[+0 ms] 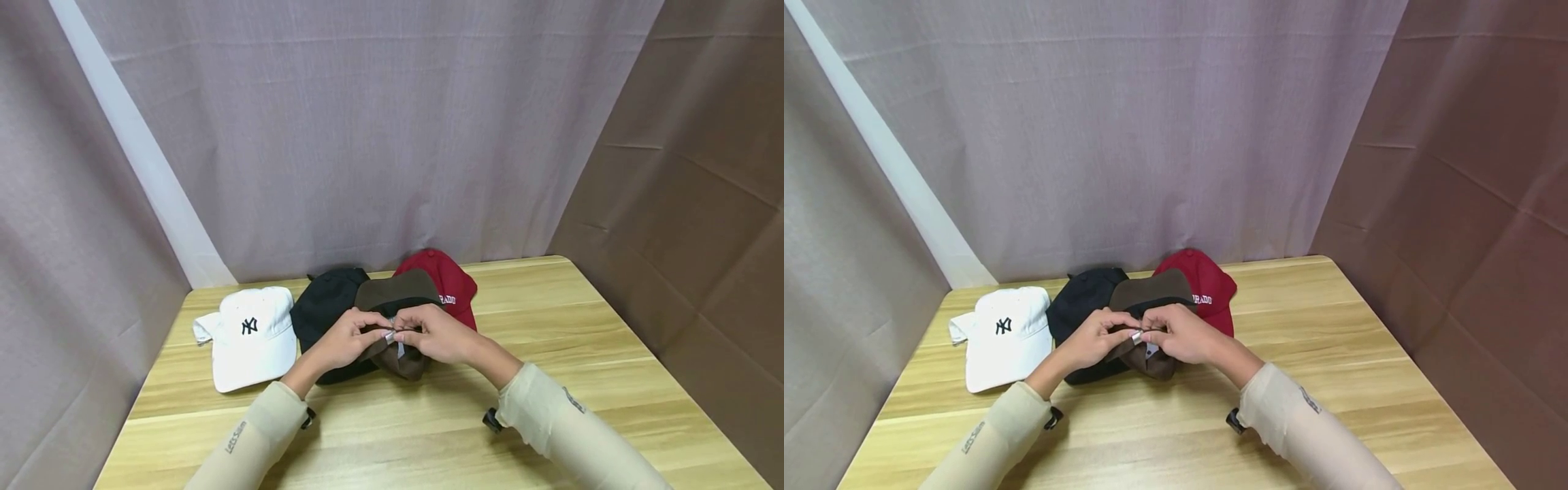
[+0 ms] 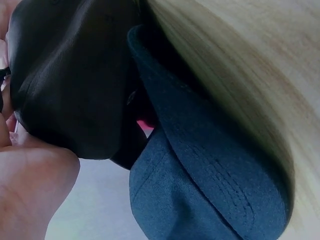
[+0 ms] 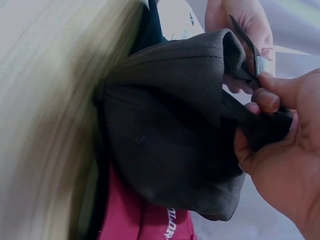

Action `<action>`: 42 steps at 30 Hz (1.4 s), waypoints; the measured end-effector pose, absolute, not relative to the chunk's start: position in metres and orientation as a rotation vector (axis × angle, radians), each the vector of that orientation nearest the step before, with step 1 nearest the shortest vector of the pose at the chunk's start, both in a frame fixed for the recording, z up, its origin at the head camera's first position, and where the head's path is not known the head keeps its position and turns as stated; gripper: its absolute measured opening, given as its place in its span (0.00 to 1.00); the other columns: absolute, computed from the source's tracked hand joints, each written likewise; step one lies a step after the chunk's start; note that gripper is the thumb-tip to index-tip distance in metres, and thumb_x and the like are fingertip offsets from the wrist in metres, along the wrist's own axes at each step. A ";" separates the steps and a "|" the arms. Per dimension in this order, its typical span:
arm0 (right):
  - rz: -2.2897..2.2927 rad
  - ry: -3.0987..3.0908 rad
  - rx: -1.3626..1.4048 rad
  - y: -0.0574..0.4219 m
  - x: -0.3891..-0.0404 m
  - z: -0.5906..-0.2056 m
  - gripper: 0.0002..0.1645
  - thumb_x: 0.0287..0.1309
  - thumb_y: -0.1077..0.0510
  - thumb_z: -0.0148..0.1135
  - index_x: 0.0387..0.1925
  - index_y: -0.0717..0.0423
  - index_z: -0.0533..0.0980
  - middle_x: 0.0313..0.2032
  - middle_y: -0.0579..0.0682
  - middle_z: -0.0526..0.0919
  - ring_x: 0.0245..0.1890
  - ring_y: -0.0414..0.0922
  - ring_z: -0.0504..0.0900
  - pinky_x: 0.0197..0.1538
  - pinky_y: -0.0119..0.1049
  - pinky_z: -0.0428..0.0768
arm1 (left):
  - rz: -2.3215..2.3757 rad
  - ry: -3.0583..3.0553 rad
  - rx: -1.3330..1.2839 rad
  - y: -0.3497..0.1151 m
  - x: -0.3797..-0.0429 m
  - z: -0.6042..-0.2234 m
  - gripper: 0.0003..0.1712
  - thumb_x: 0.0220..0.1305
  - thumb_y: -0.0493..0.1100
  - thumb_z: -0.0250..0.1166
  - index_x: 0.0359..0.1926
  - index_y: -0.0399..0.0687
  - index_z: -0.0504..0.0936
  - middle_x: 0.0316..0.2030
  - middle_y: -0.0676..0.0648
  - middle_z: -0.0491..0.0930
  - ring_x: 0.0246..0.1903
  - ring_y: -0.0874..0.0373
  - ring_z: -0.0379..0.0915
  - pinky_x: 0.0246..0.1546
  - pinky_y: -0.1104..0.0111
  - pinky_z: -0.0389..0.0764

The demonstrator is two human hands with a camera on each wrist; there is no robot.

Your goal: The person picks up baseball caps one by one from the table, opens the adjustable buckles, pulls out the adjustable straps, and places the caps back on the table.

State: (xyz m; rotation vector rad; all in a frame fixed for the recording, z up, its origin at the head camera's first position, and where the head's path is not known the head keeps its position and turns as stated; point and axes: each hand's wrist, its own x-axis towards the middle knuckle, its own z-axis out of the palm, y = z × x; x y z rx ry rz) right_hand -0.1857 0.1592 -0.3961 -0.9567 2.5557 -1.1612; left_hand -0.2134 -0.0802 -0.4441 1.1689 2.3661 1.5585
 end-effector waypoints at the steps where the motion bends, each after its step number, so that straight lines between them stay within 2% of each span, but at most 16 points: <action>1: -1.171 2.547 -0.952 0.159 -0.186 -0.397 0.06 0.73 0.59 0.66 0.35 0.52 0.83 0.23 0.38 0.74 0.30 0.37 0.72 0.36 0.30 0.72 | 1.558 2.367 1.173 -0.080 -0.214 -0.445 0.09 0.75 0.36 0.66 0.48 0.46 0.92 0.42 0.44 0.93 0.29 0.68 0.71 0.41 0.73 0.77; 5: -1.206 2.529 -0.943 0.160 -0.186 -0.400 0.07 0.74 0.60 0.64 0.37 0.53 0.84 0.24 0.41 0.74 0.31 0.38 0.72 0.36 0.30 0.72 | 1.553 2.355 1.151 -0.082 -0.213 -0.444 0.09 0.75 0.37 0.67 0.48 0.46 0.92 0.46 0.44 0.93 0.38 0.69 0.79 0.48 0.71 0.81; 9: -1.206 2.538 -0.938 0.162 -0.187 -0.404 0.08 0.74 0.62 0.62 0.39 0.50 0.85 0.27 0.48 0.78 0.33 0.40 0.73 0.38 0.30 0.73 | 1.553 2.341 1.118 -0.083 -0.212 -0.443 0.09 0.75 0.37 0.67 0.47 0.46 0.93 0.49 0.44 0.92 0.45 0.68 0.82 0.52 0.70 0.82; 11: -1.198 2.540 -0.937 0.162 -0.187 -0.404 0.09 0.75 0.62 0.61 0.40 0.49 0.85 0.29 0.52 0.79 0.34 0.40 0.74 0.39 0.31 0.73 | 1.547 2.343 1.118 -0.084 -0.212 -0.443 0.09 0.75 0.37 0.66 0.47 0.46 0.92 0.49 0.44 0.92 0.45 0.68 0.82 0.52 0.70 0.82; 16: -1.180 2.536 -0.939 0.161 -0.186 -0.403 0.11 0.76 0.62 0.59 0.41 0.48 0.86 0.31 0.52 0.81 0.36 0.41 0.75 0.40 0.31 0.74 | 1.542 2.339 1.113 -0.085 -0.213 -0.445 0.09 0.75 0.37 0.66 0.48 0.46 0.92 0.49 0.44 0.92 0.45 0.68 0.82 0.52 0.70 0.82; 22: -1.167 2.525 -0.945 0.160 -0.186 -0.406 0.10 0.77 0.62 0.58 0.41 0.53 0.84 0.32 0.55 0.81 0.34 0.40 0.74 0.40 0.31 0.74 | 1.542 2.335 1.093 -0.087 -0.214 -0.450 0.10 0.75 0.38 0.66 0.49 0.47 0.92 0.51 0.45 0.92 0.48 0.67 0.83 0.54 0.68 0.82; 24: -1.170 2.525 -0.941 0.159 -0.187 -0.406 0.10 0.77 0.62 0.58 0.41 0.52 0.84 0.32 0.55 0.81 0.34 0.39 0.74 0.40 0.31 0.74 | 1.542 2.343 1.083 -0.087 -0.215 -0.450 0.10 0.75 0.38 0.66 0.50 0.48 0.92 0.51 0.45 0.92 0.48 0.68 0.82 0.54 0.68 0.82; 27: -1.184 2.540 -0.941 0.158 -0.187 -0.408 0.09 0.77 0.61 0.59 0.39 0.47 0.82 0.28 0.48 0.79 0.32 0.38 0.73 0.39 0.31 0.73 | 1.545 2.357 1.077 -0.087 -0.215 -0.449 0.10 0.75 0.38 0.66 0.50 0.48 0.92 0.50 0.45 0.92 0.45 0.68 0.81 0.53 0.68 0.82; 31: -1.210 2.549 -0.959 0.156 -0.185 -0.409 0.07 0.78 0.56 0.61 0.38 0.49 0.80 0.25 0.39 0.74 0.28 0.36 0.71 0.35 0.31 0.72 | 1.553 2.359 1.107 -0.086 -0.215 -0.446 0.10 0.75 0.38 0.66 0.50 0.46 0.92 0.49 0.44 0.92 0.39 0.67 0.78 0.49 0.70 0.80; 35: -1.229 2.544 -0.952 0.155 -0.184 -0.409 0.09 0.78 0.55 0.61 0.38 0.54 0.79 0.24 0.39 0.72 0.25 0.36 0.70 0.34 0.30 0.71 | 1.560 2.340 1.126 -0.083 -0.215 -0.446 0.09 0.76 0.38 0.65 0.49 0.47 0.92 0.45 0.45 0.92 0.34 0.66 0.74 0.47 0.71 0.78; 42: -1.230 2.545 -0.932 0.156 -0.185 -0.407 0.08 0.77 0.58 0.61 0.36 0.53 0.79 0.23 0.40 0.70 0.27 0.36 0.69 0.35 0.30 0.70 | 1.584 2.312 1.156 -0.081 -0.216 -0.446 0.10 0.77 0.38 0.64 0.48 0.48 0.92 0.44 0.45 0.92 0.35 0.63 0.74 0.46 0.71 0.77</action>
